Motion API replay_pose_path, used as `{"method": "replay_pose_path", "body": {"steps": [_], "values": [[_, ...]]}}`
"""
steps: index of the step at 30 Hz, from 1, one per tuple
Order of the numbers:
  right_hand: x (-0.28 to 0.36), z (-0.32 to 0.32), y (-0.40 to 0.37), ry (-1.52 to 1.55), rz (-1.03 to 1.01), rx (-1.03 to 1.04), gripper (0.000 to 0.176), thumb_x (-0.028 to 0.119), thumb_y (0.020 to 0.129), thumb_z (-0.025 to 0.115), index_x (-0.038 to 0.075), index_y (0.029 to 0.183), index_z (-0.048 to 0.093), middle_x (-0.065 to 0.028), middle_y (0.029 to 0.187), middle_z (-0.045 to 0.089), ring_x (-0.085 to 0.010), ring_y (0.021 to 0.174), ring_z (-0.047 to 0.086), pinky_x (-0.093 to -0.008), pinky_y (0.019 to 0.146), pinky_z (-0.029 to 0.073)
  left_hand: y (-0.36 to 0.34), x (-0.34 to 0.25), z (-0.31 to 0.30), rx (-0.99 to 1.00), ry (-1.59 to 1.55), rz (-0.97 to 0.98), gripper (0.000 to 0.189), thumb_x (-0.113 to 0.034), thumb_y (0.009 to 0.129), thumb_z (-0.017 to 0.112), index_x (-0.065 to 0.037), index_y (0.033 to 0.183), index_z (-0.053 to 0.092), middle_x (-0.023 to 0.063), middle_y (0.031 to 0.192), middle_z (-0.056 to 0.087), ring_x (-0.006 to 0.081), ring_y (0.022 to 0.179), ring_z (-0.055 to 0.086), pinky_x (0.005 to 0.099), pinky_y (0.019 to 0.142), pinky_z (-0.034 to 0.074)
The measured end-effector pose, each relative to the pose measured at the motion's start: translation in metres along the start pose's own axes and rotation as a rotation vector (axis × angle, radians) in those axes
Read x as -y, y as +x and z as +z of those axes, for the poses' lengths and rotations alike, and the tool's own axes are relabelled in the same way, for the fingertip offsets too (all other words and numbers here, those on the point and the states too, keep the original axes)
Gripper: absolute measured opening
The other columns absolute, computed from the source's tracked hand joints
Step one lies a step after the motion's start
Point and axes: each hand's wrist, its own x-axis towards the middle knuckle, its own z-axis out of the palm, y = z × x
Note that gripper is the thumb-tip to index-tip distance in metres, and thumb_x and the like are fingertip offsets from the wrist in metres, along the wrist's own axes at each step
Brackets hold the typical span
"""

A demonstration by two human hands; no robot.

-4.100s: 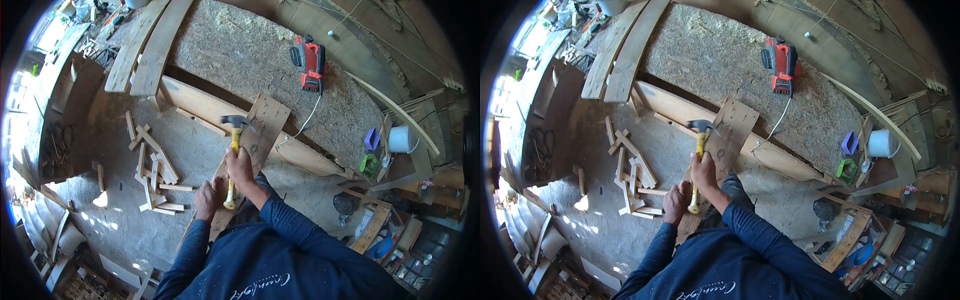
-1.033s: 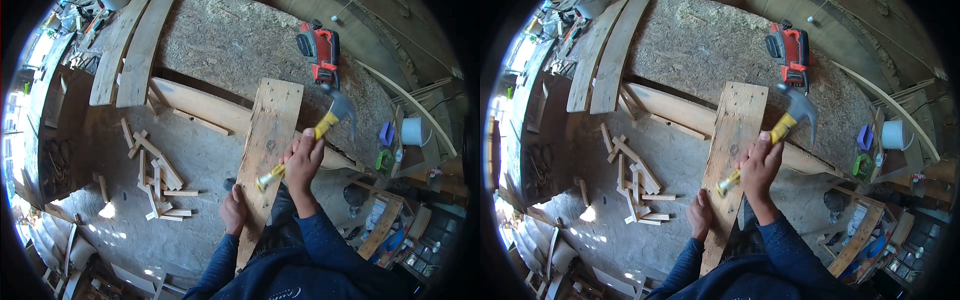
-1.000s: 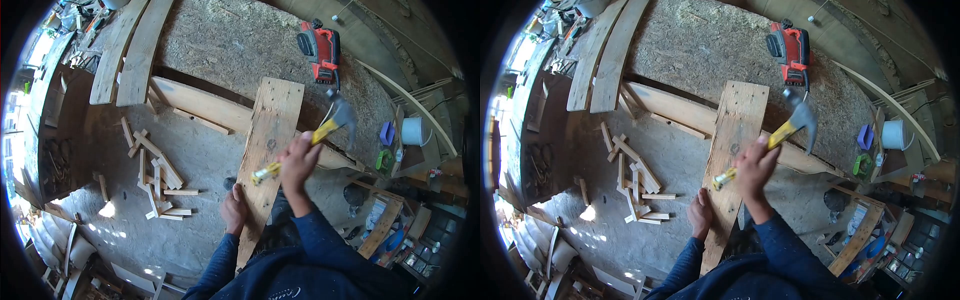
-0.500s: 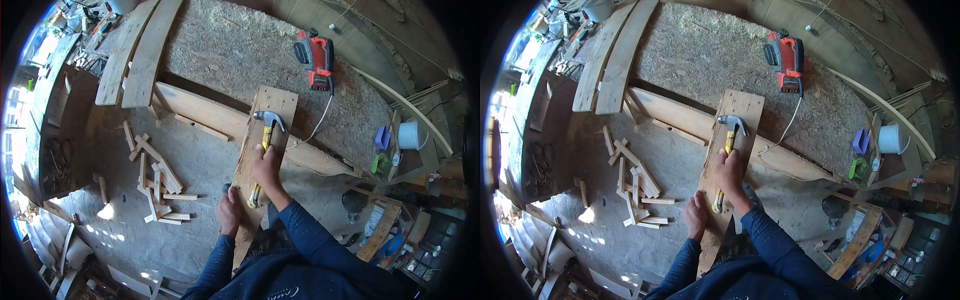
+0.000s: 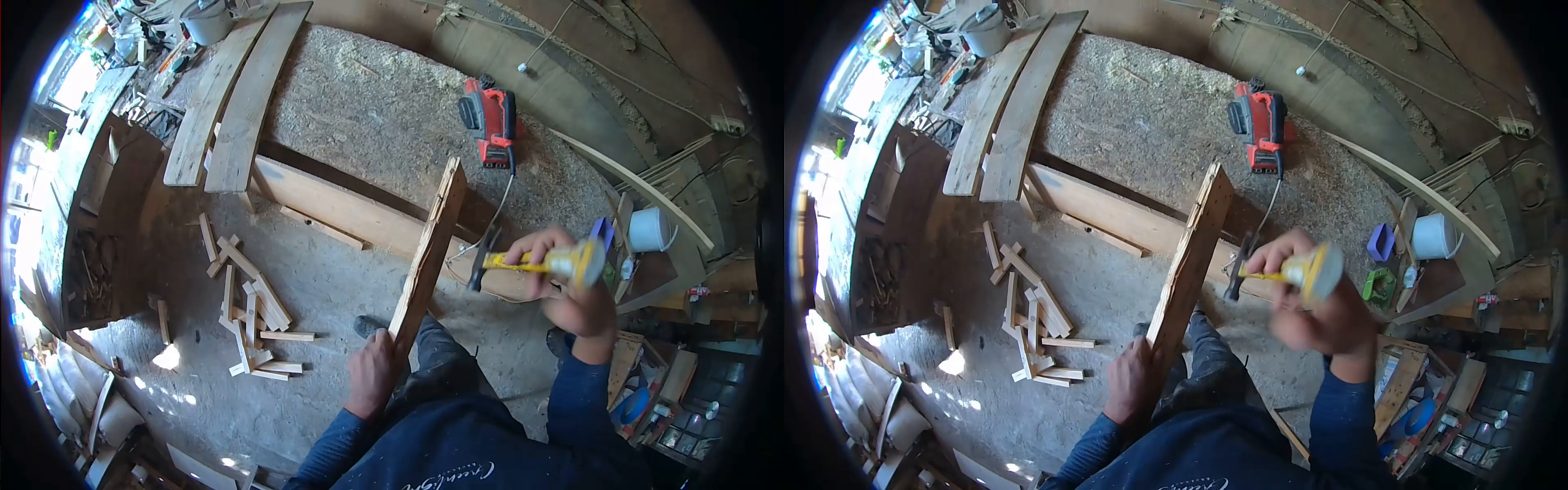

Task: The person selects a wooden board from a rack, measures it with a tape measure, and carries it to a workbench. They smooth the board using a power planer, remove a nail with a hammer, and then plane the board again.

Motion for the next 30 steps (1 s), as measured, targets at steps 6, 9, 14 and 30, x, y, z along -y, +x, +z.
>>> {"method": "replay_pose_path", "body": {"steps": [6, 9, 14, 30], "values": [[-0.041, -0.011, 0.092, 0.386, -0.187, -0.505, 0.034, 0.041, 0.102, 0.055, 0.012, 0.085, 0.050, -0.0018, 0.068, 0.051, -0.0148, 0.066, 0.053, -0.0340, 0.066, 0.048, 0.004, -0.035, 0.022, -0.128, 0.065, 0.105, 0.022, -0.024, 0.098, 0.063, -0.004, 0.094, 0.056, 0.0167, 0.085, 0.057, 0.0371, 0.061, 0.065, 0.0465, 0.053, 0.054], [-0.052, -0.044, 0.134, 0.623, -0.018, -0.642, 0.041, 0.041, 0.101, 0.057, 0.014, 0.075, 0.042, 0.0022, 0.059, 0.041, -0.0102, 0.050, 0.044, -0.0279, 0.044, 0.040, 0.005, -0.046, 0.033, -0.086, 0.085, 0.104, 0.019, -0.020, 0.098, 0.060, -0.003, 0.104, 0.055, 0.0178, 0.089, 0.056, 0.0341, 0.064, 0.066, 0.0439, 0.050, 0.054], [-0.081, -0.063, 0.200, 0.442, 0.086, -0.851, 0.041, 0.036, 0.099, 0.058, 0.010, 0.071, 0.045, 0.0009, 0.056, 0.042, -0.0113, 0.042, 0.045, -0.0302, 0.039, 0.038, 0.013, -0.061, 0.044, -0.124, 0.232, 0.149, 0.015, -0.018, 0.098, 0.059, -0.005, 0.101, 0.054, 0.0127, 0.084, 0.055, 0.0205, 0.059, 0.064, 0.0323, 0.044, 0.051], [-0.036, 0.002, 0.256, -0.117, -0.562, -0.647, 0.032, 0.030, 0.090, 0.070, 0.002, 0.079, 0.061, -0.0106, 0.066, 0.058, -0.0204, 0.066, 0.063, -0.0363, 0.059, 0.048, 0.117, -0.102, 0.017, -0.379, 0.069, 0.154, 0.014, -0.013, 0.098, 0.055, -0.002, 0.107, 0.053, 0.0235, 0.091, 0.056, 0.0381, 0.062, 0.065, 0.0441, 0.051, 0.053]]}}
